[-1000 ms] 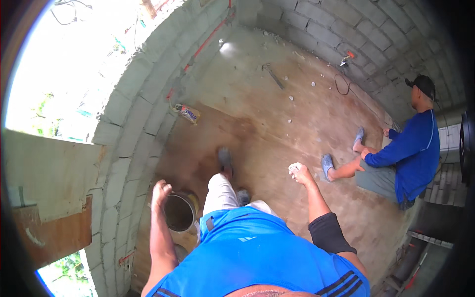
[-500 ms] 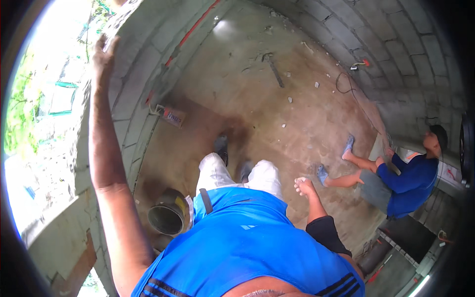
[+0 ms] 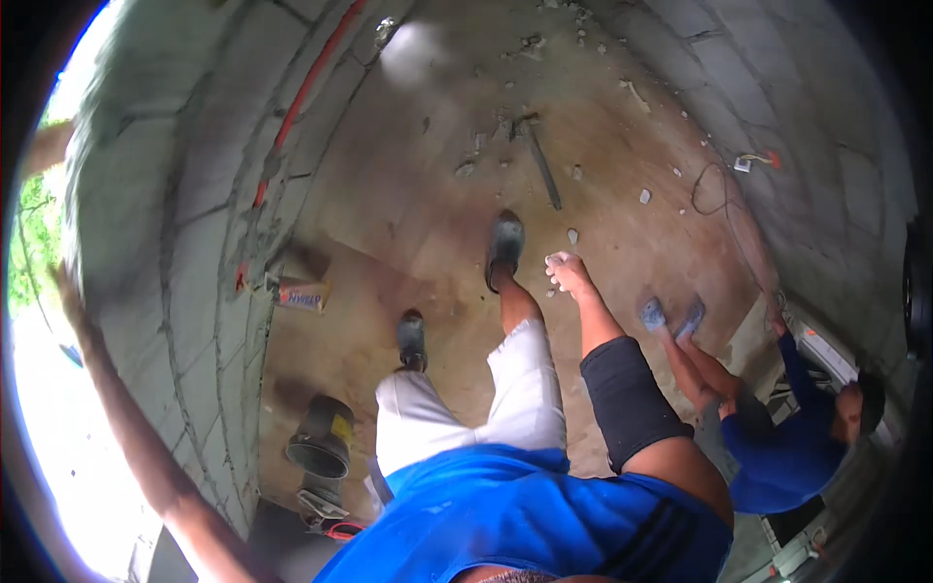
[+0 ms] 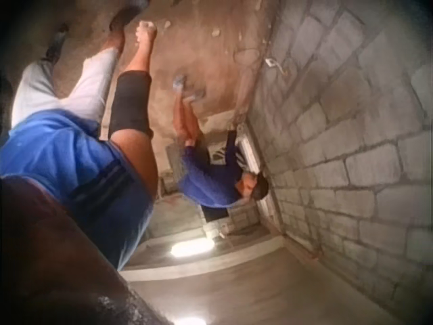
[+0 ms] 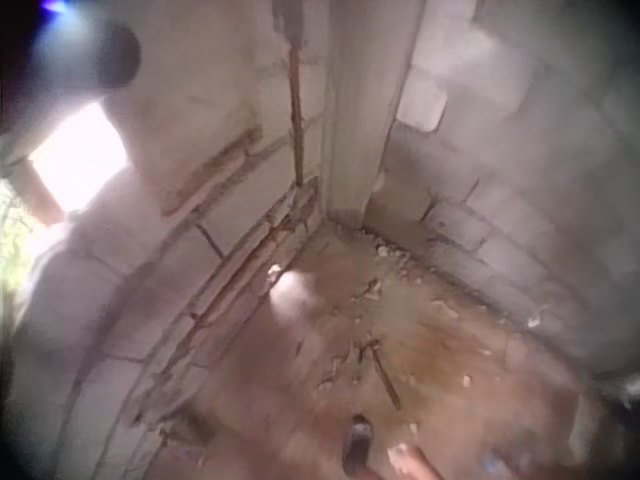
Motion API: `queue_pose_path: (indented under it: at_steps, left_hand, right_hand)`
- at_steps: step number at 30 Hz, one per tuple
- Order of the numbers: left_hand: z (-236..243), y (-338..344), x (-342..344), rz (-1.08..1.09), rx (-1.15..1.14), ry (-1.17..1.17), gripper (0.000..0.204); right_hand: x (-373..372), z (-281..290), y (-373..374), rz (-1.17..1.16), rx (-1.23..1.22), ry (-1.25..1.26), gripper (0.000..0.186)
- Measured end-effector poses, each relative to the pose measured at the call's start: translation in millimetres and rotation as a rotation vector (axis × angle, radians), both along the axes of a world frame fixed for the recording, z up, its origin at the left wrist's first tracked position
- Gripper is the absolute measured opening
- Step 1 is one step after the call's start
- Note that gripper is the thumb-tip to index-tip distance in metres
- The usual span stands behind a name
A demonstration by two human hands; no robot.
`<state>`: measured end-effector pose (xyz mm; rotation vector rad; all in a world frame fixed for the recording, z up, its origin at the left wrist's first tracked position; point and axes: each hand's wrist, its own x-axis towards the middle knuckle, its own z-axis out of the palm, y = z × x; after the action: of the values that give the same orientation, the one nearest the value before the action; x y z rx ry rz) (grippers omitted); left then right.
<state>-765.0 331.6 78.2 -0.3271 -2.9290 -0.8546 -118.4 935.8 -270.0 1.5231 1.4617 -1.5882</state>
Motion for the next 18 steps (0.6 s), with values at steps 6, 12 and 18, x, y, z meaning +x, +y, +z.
queue_pose_path:
  at_steps: [6, 12, 18]
  left_hand:
    - [-34.7, 85.0, 34.5, 0.320, -0.446, 0.159, 0.055]
    - [-31.3, 50.3, 34.0, 0.344, -0.659, 0.186, 0.051]
    - [-6.0, 38.2, 21.1, 0.327, -0.813, 0.191, 0.047]
  right_hand:
    - [-17.6, -163.2, 96.5, 0.268, 0.136, -0.077, 0.030]
    - [-82.4, -257.7, 156.8, 0.563, 0.482, -0.073, 0.034]
    - [-129.4, -349.4, 176.7, 0.560, 0.463, -0.242, 0.058]
